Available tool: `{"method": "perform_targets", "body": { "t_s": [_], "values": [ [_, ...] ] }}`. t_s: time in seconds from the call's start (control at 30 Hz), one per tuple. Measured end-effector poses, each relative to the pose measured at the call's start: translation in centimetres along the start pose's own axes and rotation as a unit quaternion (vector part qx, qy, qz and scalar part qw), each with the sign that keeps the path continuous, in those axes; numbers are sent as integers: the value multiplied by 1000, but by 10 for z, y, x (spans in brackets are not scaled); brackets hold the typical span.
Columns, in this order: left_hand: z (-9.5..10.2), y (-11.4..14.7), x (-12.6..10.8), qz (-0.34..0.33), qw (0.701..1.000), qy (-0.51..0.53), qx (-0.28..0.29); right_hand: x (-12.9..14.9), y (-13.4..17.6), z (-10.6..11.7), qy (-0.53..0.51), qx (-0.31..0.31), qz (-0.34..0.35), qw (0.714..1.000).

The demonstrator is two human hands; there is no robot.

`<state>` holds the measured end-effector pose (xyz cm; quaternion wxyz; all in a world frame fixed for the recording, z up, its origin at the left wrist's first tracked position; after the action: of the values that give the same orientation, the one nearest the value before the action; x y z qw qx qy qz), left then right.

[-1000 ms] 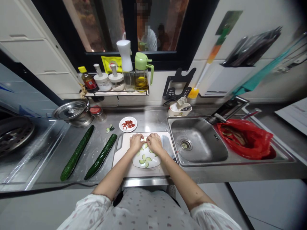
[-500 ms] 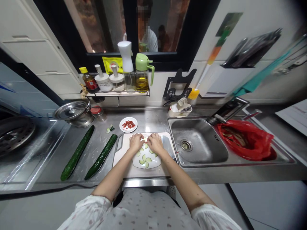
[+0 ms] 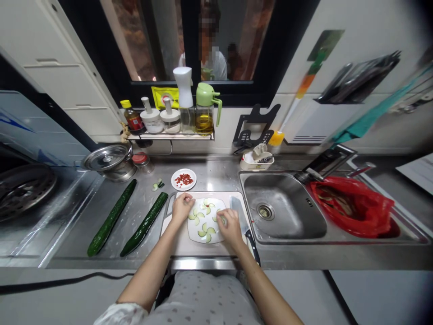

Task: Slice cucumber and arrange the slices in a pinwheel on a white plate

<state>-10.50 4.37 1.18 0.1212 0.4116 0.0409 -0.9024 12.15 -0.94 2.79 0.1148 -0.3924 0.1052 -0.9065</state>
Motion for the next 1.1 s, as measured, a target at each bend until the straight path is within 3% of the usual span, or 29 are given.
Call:
{"method": "perform_targets", "body": {
  "t_s": [0.17,0.43,0.73,1.1],
  "values": [
    [13,-7,19,25,999,0,-21,10,21,-3,-10,-1,7,1000],
    [47,-60,28,72,986,-139,-50,11,21,-1,-6,-4,8,1000],
    [26,-89,25,64,955,-288,10,10,24,2,0,-3,-2,1000],
    [19,-97,20,71,953,-295,2,3,26,10,8,-13,-8,1000]
  ]
}}
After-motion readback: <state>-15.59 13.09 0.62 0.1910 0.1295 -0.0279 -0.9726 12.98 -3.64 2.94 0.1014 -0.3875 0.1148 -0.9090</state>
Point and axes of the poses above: each hand's wrist, its own y-axis away from the middle knuckle, its own z-axis out of the back of the hand, x = y × z, the point moved 2 cm from there along -y, towards the middle knuckle, and after that the axes turned 2 degrees about y, right-handed, at the moved point
